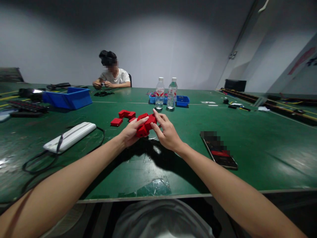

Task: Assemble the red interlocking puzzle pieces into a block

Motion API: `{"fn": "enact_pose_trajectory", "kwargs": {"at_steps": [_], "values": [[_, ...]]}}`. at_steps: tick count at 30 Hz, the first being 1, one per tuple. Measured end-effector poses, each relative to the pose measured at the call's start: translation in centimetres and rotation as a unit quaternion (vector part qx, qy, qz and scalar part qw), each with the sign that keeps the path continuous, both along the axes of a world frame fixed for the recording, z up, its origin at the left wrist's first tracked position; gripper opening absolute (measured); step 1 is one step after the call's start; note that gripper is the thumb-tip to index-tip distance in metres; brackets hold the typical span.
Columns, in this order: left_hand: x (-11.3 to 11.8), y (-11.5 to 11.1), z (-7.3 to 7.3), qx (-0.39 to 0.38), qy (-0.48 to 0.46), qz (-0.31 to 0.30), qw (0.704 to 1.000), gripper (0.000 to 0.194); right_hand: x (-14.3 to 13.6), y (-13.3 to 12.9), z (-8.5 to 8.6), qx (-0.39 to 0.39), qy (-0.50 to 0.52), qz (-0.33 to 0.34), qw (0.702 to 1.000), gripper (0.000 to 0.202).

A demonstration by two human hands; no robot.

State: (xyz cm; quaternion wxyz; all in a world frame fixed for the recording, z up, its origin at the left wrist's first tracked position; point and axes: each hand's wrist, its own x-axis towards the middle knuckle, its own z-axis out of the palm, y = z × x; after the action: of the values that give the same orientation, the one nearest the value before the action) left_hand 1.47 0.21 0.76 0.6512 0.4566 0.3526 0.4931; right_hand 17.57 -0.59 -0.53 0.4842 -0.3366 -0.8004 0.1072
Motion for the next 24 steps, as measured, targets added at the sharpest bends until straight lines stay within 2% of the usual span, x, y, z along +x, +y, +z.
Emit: {"fn": "enact_pose_trajectory", "kwargs": {"at_steps": [8, 11, 13, 15, 18, 24], "values": [[0.2, 0.0, 0.1, 0.015, -0.024, 0.001, 1.000, 0.019, 0.1, 0.0, 0.1, -0.013, -0.015, 0.021, 1.000, 0.059], [0.3, 0.0, 0.3, -0.013, -0.064, 0.013, 0.998, 0.014, -0.3, -0.1, -0.4, -0.039, 0.003, 0.050, 0.998, 0.079], [0.3, 0.1, 0.5, -0.044, -0.086, 0.023, 0.995, 0.020, -0.6, -0.1, -0.9, -0.066, 0.007, 0.066, 0.996, 0.097], [0.2, 0.2, 0.6, -0.073, -0.099, 0.019, 0.992, 0.029, -0.8, 0.0, -1.3, -0.094, 0.012, 0.071, 0.993, 0.106], [0.1, 0.2, 0.5, -0.094, -0.113, -0.009, 0.989, 0.038, -0.9, 0.2, -1.6, -0.116, 0.033, 0.069, 0.990, 0.106], [0.8, -0.4, -0.1, -0.077, -0.116, -0.042, 0.989, 0.043, -0.8, 0.3, -1.5, -0.094, 0.056, 0.086, 0.990, 0.100]]}}
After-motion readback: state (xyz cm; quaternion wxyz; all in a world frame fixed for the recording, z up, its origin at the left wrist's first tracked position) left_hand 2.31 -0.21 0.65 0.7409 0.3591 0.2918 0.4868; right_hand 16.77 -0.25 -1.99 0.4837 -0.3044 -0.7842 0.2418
